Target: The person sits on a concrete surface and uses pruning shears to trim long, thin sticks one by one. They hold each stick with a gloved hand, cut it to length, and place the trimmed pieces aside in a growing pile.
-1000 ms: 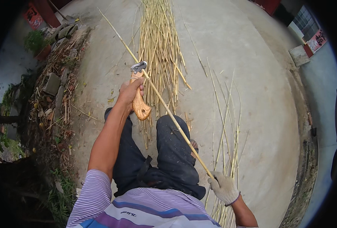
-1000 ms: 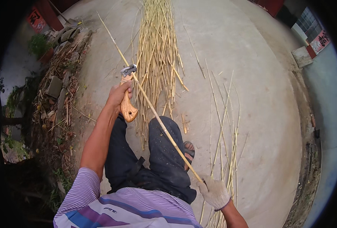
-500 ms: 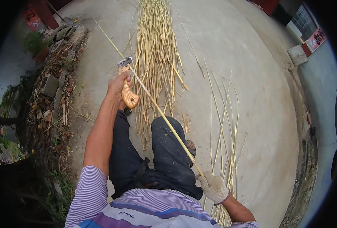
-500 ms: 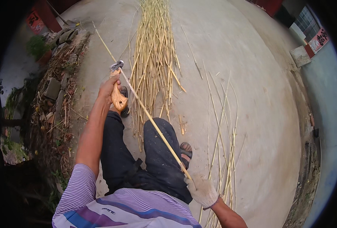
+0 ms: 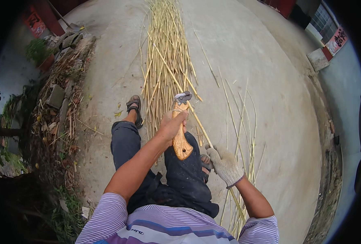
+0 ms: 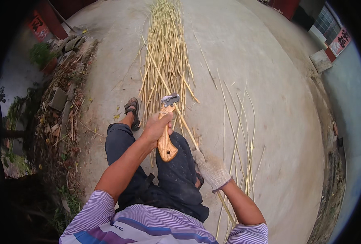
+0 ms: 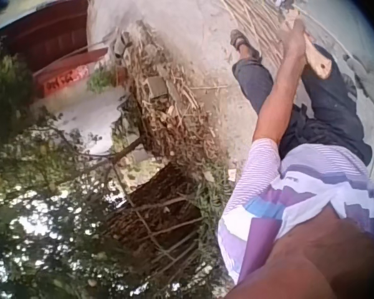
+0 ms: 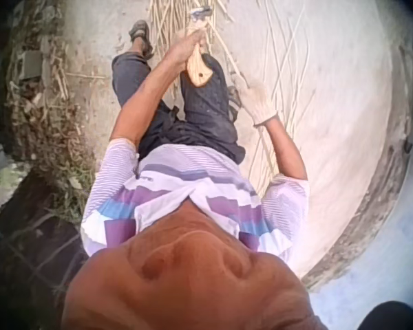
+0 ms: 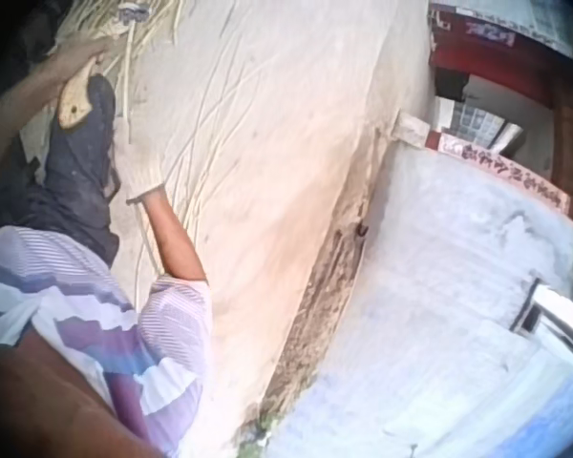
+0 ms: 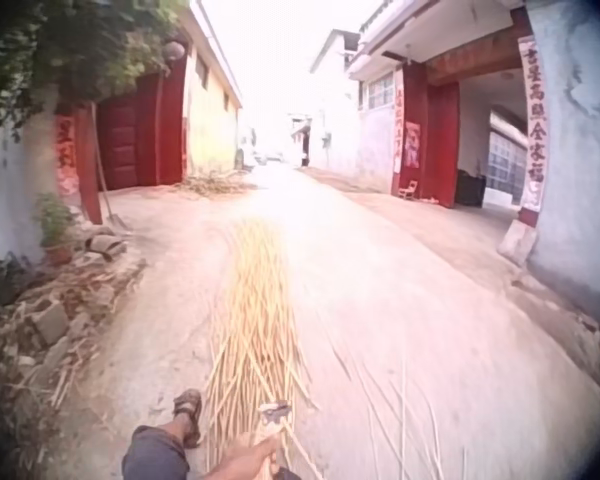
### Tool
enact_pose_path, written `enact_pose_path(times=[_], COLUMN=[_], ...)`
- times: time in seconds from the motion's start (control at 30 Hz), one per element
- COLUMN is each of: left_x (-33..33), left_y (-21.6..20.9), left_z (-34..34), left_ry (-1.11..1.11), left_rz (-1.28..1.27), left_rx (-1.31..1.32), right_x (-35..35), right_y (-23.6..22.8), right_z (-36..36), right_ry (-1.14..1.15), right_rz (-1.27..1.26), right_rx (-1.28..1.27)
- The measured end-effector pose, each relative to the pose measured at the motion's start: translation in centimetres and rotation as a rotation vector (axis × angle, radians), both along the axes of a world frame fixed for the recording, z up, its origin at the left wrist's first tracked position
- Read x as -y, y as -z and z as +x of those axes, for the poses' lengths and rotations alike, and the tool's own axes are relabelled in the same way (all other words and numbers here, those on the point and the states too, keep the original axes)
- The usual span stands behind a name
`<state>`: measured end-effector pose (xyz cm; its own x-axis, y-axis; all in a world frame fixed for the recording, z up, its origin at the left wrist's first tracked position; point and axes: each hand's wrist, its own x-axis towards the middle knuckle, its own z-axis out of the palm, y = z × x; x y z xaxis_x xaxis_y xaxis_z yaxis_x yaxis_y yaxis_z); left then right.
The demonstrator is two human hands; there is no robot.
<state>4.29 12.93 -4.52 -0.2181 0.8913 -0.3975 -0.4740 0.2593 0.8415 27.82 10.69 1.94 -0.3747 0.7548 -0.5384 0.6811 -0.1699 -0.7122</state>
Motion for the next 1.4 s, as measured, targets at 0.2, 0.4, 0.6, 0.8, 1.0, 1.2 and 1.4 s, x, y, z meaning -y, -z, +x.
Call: enact_pose_path(times=[0.2, 0.4, 0.6, 0.8, 1.0, 1.2, 1.4], left_x=[-2.3, -7.1, -6.6, 0.2, 2.7, -4.3, -4.9], left_y=[1.5, 3.0, 2.9, 0.2, 0.3, 2.1, 0.4], left_z=[-6.8, -22.1, -13.7, 0.8, 2.9, -9.3, -3.1], left_ry=[-0.065, -0.257, -0.076, 0.13, 0.241, 0.043, 0.115], left_rz=[-0.036, -0.129, -0.135, -0.101, -0.152, -0.179, -0.09], left_rx=[-0.014, -0.137, -0.135, 0.0, 0.011, -0.127, -0.091], right_x=[6.9, 20.7, 18.6, 5.0, 3.6, 13.6, 10.8], right_y=[3.1, 1.5, 0.8, 0.6, 2.4, 2.0, 0.6], right_z=[3.9, 17.6, 15.4, 4.1, 1.2, 8.8, 7.2], right_ry=[-0.157, -0.371, -0.114, 0.045, 0.107, -0.18, 0.136], right_rz=[0.282, 0.42, 0.007, -0.155, 0.052, 0.219, -0.13], right_rx=[0.034, 0.164, 0.178, 0.016, -0.028, 0.104, 0.006])
